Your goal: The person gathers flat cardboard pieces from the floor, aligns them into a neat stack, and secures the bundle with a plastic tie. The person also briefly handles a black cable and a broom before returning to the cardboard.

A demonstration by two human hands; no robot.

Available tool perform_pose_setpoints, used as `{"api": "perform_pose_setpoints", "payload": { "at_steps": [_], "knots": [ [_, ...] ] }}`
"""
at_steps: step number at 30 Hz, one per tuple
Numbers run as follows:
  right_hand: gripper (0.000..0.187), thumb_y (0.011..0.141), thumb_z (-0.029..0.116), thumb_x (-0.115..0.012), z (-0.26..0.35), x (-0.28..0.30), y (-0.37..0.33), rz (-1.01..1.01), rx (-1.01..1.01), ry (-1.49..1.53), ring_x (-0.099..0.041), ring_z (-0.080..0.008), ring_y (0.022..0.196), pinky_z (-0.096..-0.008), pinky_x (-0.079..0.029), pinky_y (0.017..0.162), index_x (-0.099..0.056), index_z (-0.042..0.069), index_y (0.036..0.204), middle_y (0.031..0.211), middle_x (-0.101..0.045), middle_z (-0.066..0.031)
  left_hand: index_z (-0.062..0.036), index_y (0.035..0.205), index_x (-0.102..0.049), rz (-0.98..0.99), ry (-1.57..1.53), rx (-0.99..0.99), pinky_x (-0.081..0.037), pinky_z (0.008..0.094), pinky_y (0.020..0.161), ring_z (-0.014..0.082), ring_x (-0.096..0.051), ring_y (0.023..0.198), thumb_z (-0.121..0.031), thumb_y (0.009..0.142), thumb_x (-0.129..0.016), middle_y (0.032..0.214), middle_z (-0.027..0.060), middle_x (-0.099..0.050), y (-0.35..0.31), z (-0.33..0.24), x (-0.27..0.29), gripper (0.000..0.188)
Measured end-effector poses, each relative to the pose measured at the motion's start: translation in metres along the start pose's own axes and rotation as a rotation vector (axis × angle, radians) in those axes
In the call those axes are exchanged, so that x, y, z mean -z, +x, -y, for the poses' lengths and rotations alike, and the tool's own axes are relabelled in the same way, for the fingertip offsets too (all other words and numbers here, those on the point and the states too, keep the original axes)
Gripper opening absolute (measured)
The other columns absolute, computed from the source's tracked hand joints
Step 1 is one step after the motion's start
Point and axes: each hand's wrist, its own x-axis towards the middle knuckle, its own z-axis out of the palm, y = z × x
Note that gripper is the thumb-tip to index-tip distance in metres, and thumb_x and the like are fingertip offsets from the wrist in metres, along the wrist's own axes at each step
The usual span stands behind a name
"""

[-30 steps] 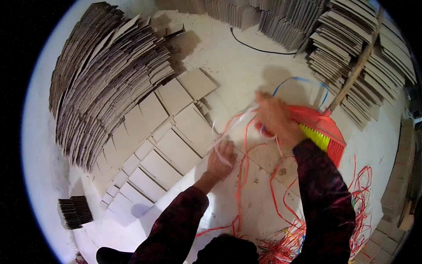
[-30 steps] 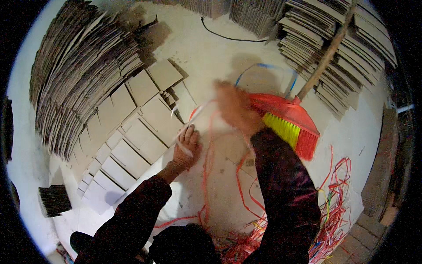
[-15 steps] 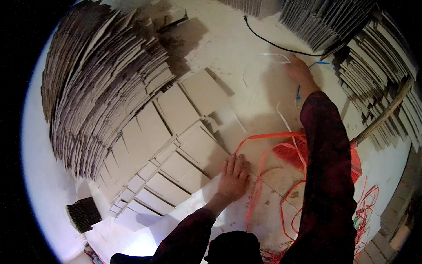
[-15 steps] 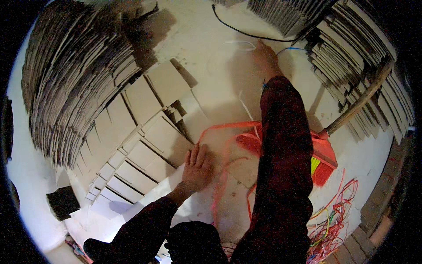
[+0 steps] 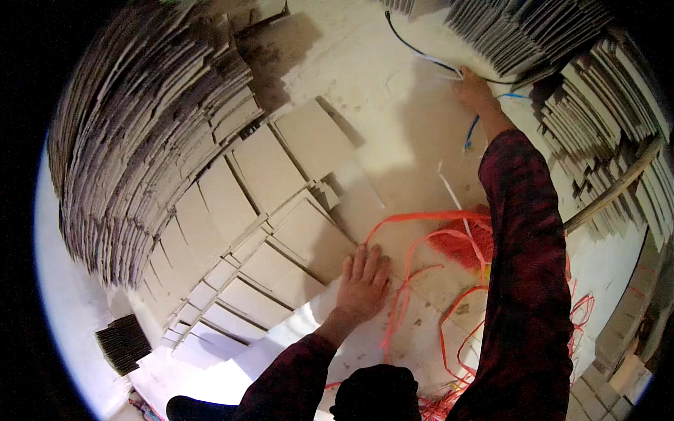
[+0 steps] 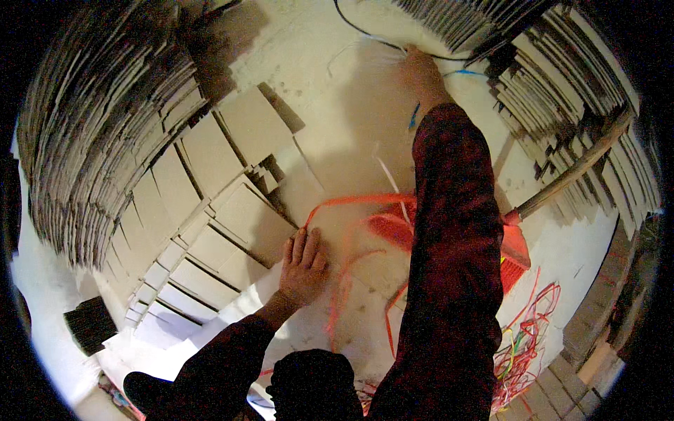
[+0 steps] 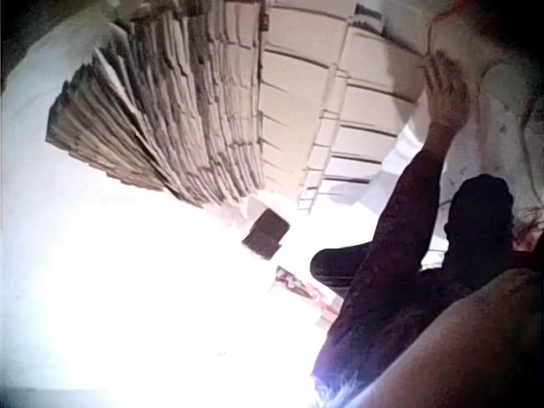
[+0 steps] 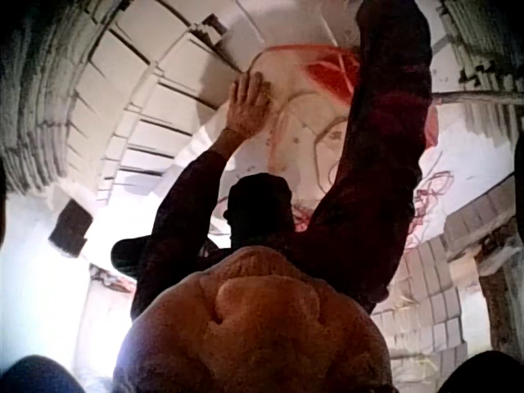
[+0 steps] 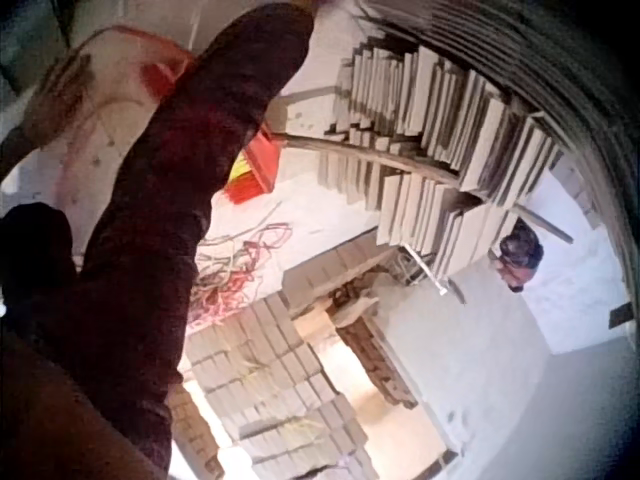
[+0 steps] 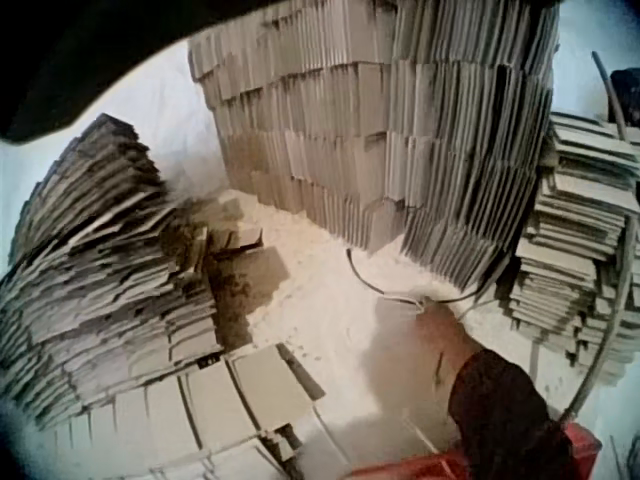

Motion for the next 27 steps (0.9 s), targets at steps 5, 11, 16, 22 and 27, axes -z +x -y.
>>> {"api": "perform_pose_setpoints", "payload": {
  "at_steps": [5, 11, 16, 22, 27],
  "knots": [
    [0.032, 0.087, 0.015, -0.049, 0.071, 0.001, -0.054, -0.057, -0.072, 0.035, -0.061, -0.0399, 0.089, -0.0473, -0.048, 0.075, -0.048, 0.0, 0.115, 0.094, -0.062, -0.0243, -0.0063, 0.124, -0.048, -0.017, -0.116, 0.072, -0.023, 0.059, 0.104, 0.0429, -0.029, 0.131, -0.025, 0.083, -0.056, 0.141, 0.0198, -0.033, -0.015, 0.003, -0.002, 0.046],
    [0.021, 0.084, 0.008, -0.051, 0.103, 0.009, -0.121, 0.144, 0.218, 0.049, -0.061, -0.0401, 0.087, -0.0483, -0.049, 0.072, -0.048, 0.006, 0.105, 0.092, -0.062, -0.0204, -0.0061, 0.127, -0.045, -0.04, -0.112, 0.056, -0.023, 0.0583, 0.104, 0.0427, -0.027, 0.132, -0.026, 0.084, -0.054, 0.142, 0.0199, -0.031, -0.016, 0.003, 0.003, 0.048],
    [0.021, 0.083, 0.006, -0.051, 0.131, 0.017, -0.166, 0.154, 0.388, -0.038, -0.061, -0.0414, 0.083, -0.0486, -0.049, 0.068, -0.047, 0.008, 0.103, 0.087, -0.061, -0.0203, -0.0025, 0.12, -0.053, -0.119, -0.055, 0.039, -0.028, 0.0529, 0.102, 0.0376, -0.033, 0.128, -0.024, 0.081, -0.053, 0.134, 0.0192, -0.041, -0.018, 0.002, 0.007, 0.045],
    [0.021, 0.081, 0.004, -0.053, 0.183, 0.086, -0.188, 0.022, 0.288, -0.053, -0.061, -0.0425, 0.082, -0.0476, -0.049, 0.068, -0.049, 0.007, 0.102, 0.084, -0.063, -0.02, -0.0006, 0.122, -0.05, -0.163, -0.068, 0.03, -0.023, 0.0534, 0.105, 0.0377, -0.03, 0.13, -0.024, 0.083, -0.051, 0.136, 0.0194, -0.039, -0.023, -0.001, 0.002, 0.045],
    [0.014, 0.081, 0.009, -0.058, 0.211, 0.135, -0.264, -0.371, 0.089, 0.526, -0.064, -0.0268, 0.074, -0.0356, -0.05, 0.069, -0.058, 0.005, 0.095, 0.085, -0.065, -0.0174, -0.0026, 0.121, -0.048, -0.234, -0.183, -0.021, -0.023, 0.0535, 0.107, 0.0391, -0.027, 0.133, -0.015, 0.083, -0.054, 0.139, 0.0186, -0.035, -0.028, -0.009, 0.01, 0.04]
  ]
}}
